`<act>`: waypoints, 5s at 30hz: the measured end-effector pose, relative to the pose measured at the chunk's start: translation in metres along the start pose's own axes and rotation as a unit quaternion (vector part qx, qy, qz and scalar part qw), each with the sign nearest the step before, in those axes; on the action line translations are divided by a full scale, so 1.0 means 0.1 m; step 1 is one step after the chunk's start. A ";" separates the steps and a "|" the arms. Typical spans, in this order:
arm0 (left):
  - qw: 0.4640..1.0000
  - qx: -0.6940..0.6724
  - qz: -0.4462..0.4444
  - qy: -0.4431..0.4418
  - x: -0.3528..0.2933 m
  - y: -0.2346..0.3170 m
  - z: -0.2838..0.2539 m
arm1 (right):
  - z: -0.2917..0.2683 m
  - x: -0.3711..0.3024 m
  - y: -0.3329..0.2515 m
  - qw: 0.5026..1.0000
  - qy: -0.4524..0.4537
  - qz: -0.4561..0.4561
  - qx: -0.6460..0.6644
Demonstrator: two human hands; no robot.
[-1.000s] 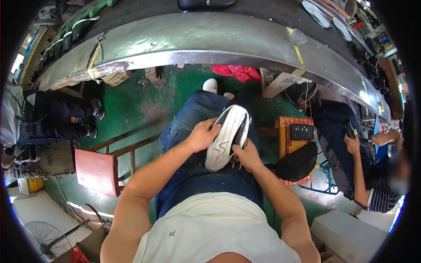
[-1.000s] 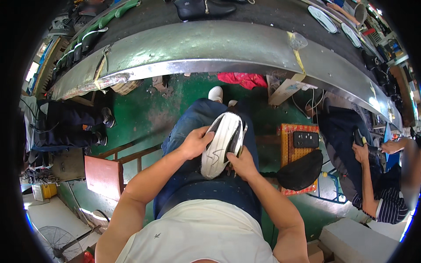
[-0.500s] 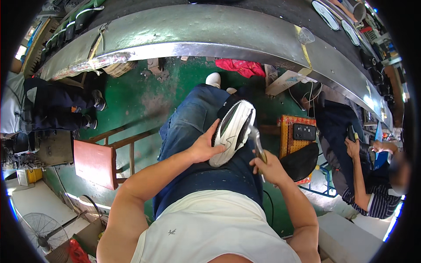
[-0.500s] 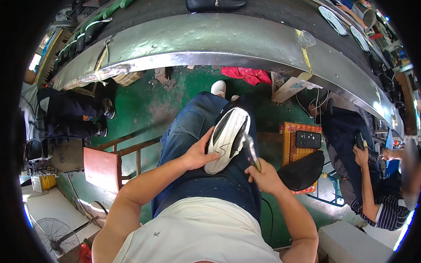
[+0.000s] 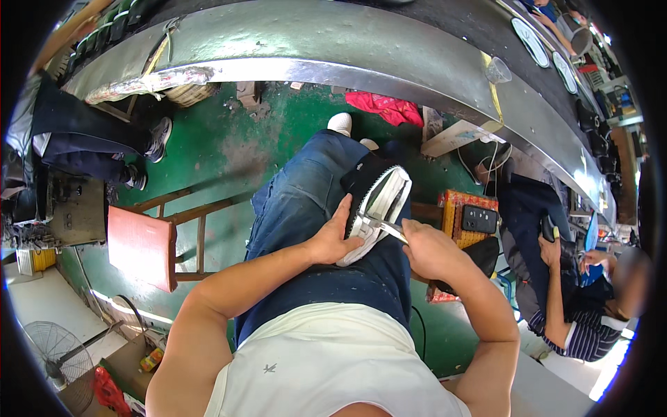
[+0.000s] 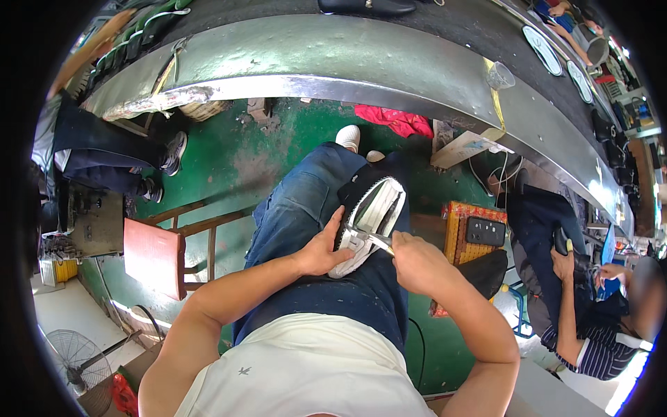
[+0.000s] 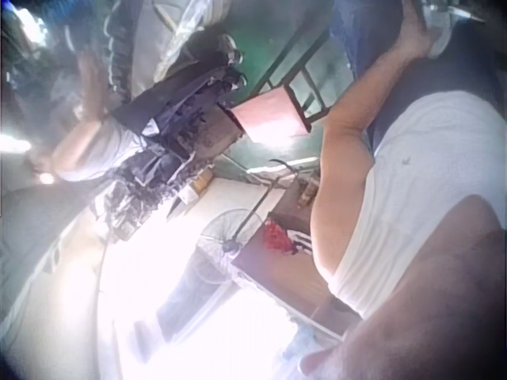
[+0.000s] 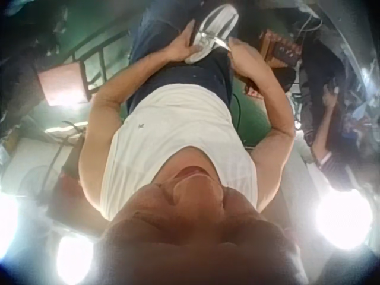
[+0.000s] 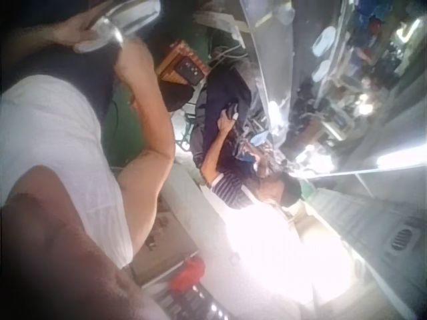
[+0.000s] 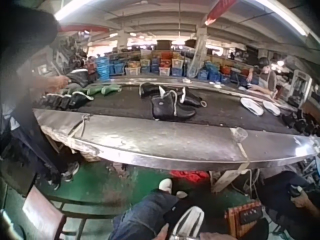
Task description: Assembling shoe components on a production line using hand tools.
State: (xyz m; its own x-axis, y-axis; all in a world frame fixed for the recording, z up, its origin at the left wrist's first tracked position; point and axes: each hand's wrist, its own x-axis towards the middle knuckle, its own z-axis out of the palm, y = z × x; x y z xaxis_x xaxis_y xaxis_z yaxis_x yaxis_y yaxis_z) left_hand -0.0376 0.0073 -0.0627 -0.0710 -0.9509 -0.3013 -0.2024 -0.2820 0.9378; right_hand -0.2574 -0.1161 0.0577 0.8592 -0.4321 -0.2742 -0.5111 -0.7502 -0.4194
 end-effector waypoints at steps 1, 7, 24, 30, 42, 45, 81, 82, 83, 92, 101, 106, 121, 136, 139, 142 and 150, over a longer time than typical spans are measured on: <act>1.000 -0.006 0.004 0.003 0.00 -0.01 0.00 | -0.19 0.12 -0.13 0.991 -0.113 0.064 -0.026; 0.971 -0.231 -0.050 -0.044 -0.03 -0.13 -0.15 | -0.45 0.52 -0.27 0.944 -0.314 0.078 -0.058; 0.951 -0.006 -0.042 0.307 0.21 -0.03 0.07 | 0.37 -0.03 -0.35 0.993 0.017 0.074 0.089; 0.949 0.035 -0.017 0.313 0.13 0.08 0.13 | 0.46 0.03 -0.03 0.975 0.211 0.004 -0.063; 0.943 0.285 0.096 0.144 0.05 0.16 0.04 | 0.73 -0.03 0.45 0.984 0.084 0.135 0.077; 0.944 0.318 0.037 0.075 0.09 0.29 -0.10 | 0.48 0.12 0.61 0.986 -0.001 0.094 0.139; 0.986 0.036 -0.064 0.151 -0.15 0.05 -0.11 | 0.33 0.41 0.08 0.946 -0.008 0.162 0.281; 0.987 0.037 -0.056 0.148 -0.17 0.13 -0.12 | 0.38 0.36 0.02 0.945 0.045 0.130 0.298; 0.986 0.036 -0.058 0.149 -0.16 0.12 -0.13 | 0.41 0.34 -0.02 0.939 0.097 0.097 0.315; 0.993 0.087 -0.078 0.014 -0.19 0.25 -0.25 | 0.66 0.21 0.03 0.954 -0.020 0.144 0.263; 0.954 0.215 0.176 0.109 -0.05 1.13 -0.98 | 1.02 -0.32 0.27 0.714 0.203 0.222 0.632; 0.972 0.038 0.188 0.134 0.23 1.89 -1.08 | 1.03 -0.50 0.35 0.682 0.175 0.279 0.653; 0.952 0.287 0.062 0.088 0.37 0.65 -0.11 | 0.47 -0.63 0.09 0.859 0.016 0.249 0.447; 0.926 0.225 0.230 0.198 0.20 0.60 -0.08 | 0.22 -0.45 0.33 0.947 0.030 0.120 0.297; 0.914 0.216 0.266 0.216 0.19 0.50 -0.06 | 0.07 -0.45 0.26 0.967 0.006 0.096 0.238; 0.906 0.219 0.290 0.218 0.22 0.50 -0.03 | 0.00 -0.41 0.24 0.975 -0.007 0.087 0.203; 0.911 0.209 0.272 0.229 0.23 0.51 0.04 | -0.60 -0.05 0.27 0.940 -0.234 0.145 0.202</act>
State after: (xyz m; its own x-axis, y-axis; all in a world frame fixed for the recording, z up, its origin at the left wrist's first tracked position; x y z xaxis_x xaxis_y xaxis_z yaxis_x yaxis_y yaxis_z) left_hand -0.0536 -0.0287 -0.0227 0.1241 -0.9155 0.3826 -0.6199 0.2296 0.7504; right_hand -0.2745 -0.1644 0.0999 0.6263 -0.2498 -0.7384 -0.7704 -0.3431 -0.5374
